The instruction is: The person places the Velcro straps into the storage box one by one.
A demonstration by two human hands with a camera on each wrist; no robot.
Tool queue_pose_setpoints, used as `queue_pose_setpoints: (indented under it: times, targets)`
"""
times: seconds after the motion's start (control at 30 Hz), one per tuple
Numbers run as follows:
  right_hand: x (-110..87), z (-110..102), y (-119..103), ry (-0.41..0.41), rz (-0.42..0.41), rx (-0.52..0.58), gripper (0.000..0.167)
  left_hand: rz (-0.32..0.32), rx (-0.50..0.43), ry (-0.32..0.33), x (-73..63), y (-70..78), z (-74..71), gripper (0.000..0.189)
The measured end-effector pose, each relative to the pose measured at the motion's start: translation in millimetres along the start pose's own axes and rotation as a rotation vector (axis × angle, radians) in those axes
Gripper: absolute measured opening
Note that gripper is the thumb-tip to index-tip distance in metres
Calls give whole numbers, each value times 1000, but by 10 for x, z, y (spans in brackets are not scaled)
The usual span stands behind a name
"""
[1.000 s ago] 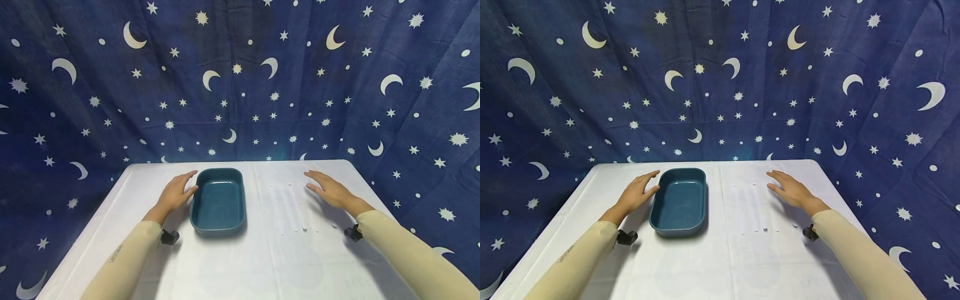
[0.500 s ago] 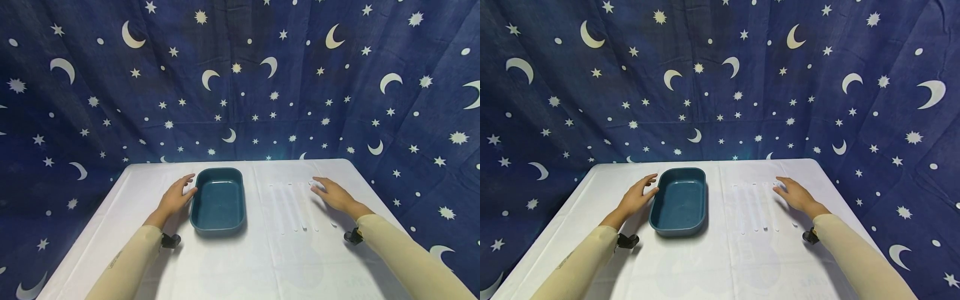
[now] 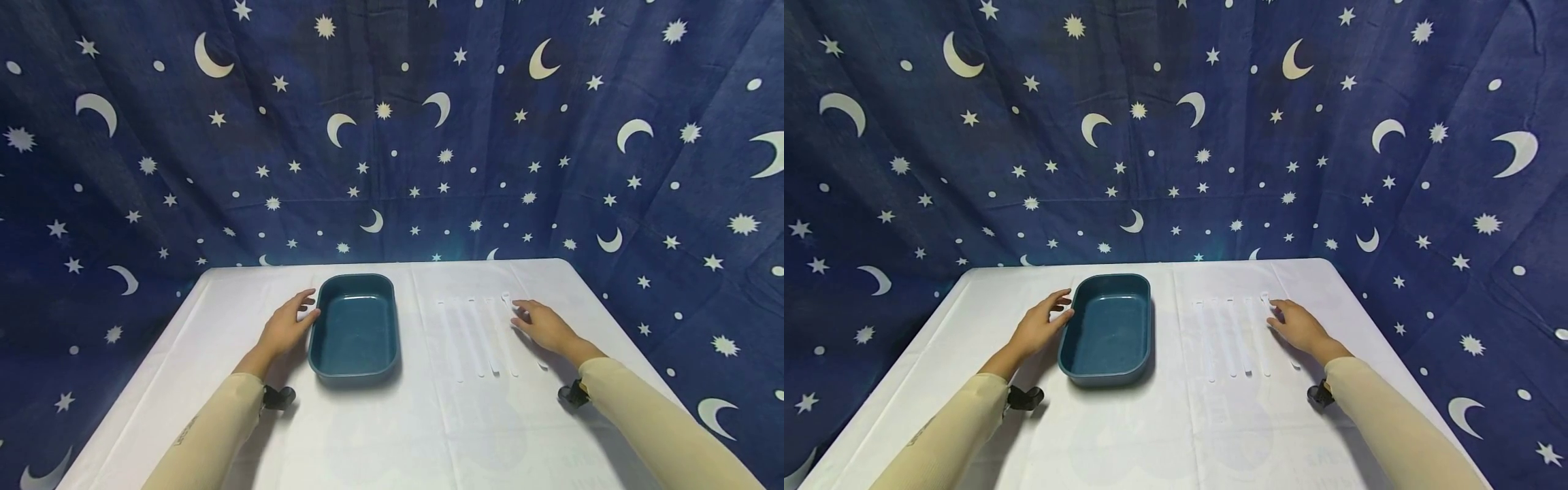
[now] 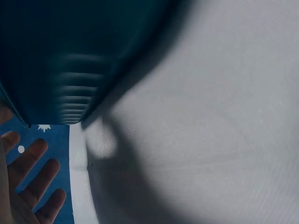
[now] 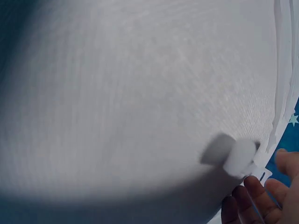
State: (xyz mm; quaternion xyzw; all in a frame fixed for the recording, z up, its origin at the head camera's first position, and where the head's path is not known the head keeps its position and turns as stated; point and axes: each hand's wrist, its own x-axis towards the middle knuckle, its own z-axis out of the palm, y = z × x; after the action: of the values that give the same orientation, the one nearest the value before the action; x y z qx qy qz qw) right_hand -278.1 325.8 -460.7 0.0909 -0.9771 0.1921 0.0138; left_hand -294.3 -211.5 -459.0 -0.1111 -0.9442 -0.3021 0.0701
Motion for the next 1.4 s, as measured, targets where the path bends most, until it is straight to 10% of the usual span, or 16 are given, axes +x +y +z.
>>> queue_pose_setpoints:
  times: [0.7, 1.4]
  targets:
    - [48, 101, -98, 58, 181, 27, 39, -120, -187, -10, -26, 37, 33, 51]
    - [205, -34, -214, -19, 395, 73, 30, -334, -649, -93, -21, 145, -1, 47]
